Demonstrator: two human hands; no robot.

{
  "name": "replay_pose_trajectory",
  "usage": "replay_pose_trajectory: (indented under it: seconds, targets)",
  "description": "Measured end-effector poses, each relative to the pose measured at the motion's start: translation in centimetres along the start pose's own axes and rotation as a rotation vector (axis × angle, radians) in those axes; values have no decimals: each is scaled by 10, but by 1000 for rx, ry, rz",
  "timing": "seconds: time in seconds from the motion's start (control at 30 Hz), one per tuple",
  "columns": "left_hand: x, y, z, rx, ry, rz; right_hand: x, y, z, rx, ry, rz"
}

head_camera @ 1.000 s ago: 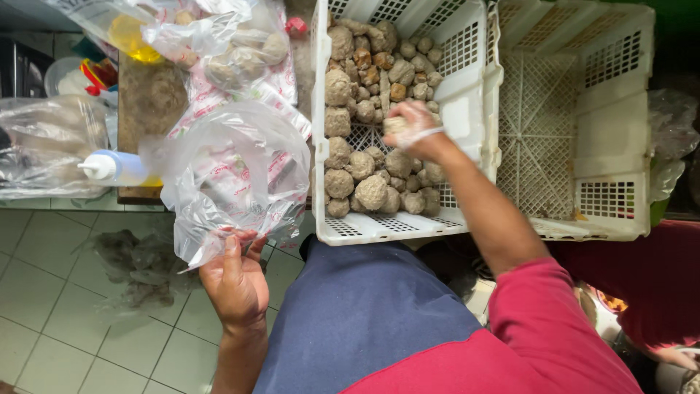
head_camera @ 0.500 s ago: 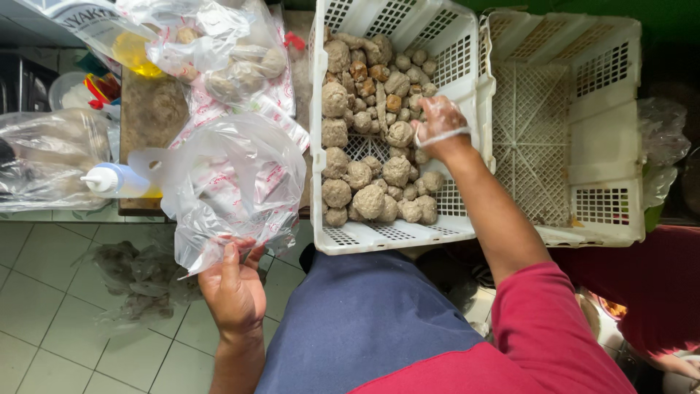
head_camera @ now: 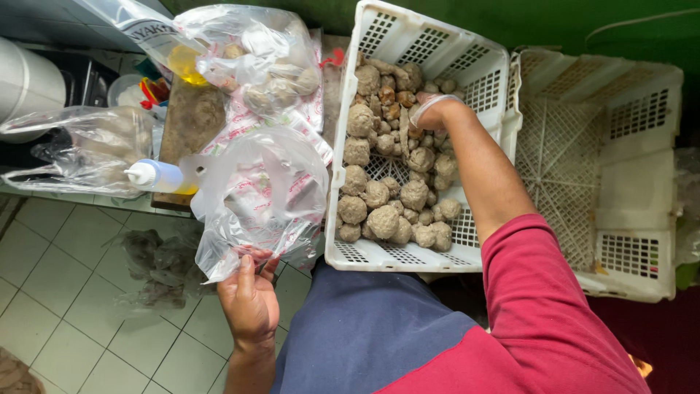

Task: The person picks meatballs one at a time from a plastic crate and places them into a clear plastic bag held in the other hand, filling the bag. They set the filled bag aside, open a new bag, and continue transferring meatballs between crates and bags, briefly handling a blue colander of meatballs.

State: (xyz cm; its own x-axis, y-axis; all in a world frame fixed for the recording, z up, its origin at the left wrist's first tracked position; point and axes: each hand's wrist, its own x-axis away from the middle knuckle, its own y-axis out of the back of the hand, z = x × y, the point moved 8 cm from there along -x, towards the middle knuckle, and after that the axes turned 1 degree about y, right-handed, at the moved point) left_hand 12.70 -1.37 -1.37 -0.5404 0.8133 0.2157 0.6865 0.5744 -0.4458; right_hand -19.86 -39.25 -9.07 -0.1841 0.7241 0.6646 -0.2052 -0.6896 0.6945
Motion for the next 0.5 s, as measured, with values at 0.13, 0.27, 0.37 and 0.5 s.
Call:
replay_pose_trajectory:
  seconds: [0.13,0.27,0.37,0.5]
  targets:
    - [2,-1,2,25,-3,3,-6,1,-4,-254,-53,3]
    - [1,0,3,-18,-5,1,-4,4,-16,-369,-1,-36]
    - [-2,-2,6,-7,15,1,-1,1,-17,-546,115,-50]
    - [-5,-6,5,23,36,11,-4,0,-12,-418,163,-226]
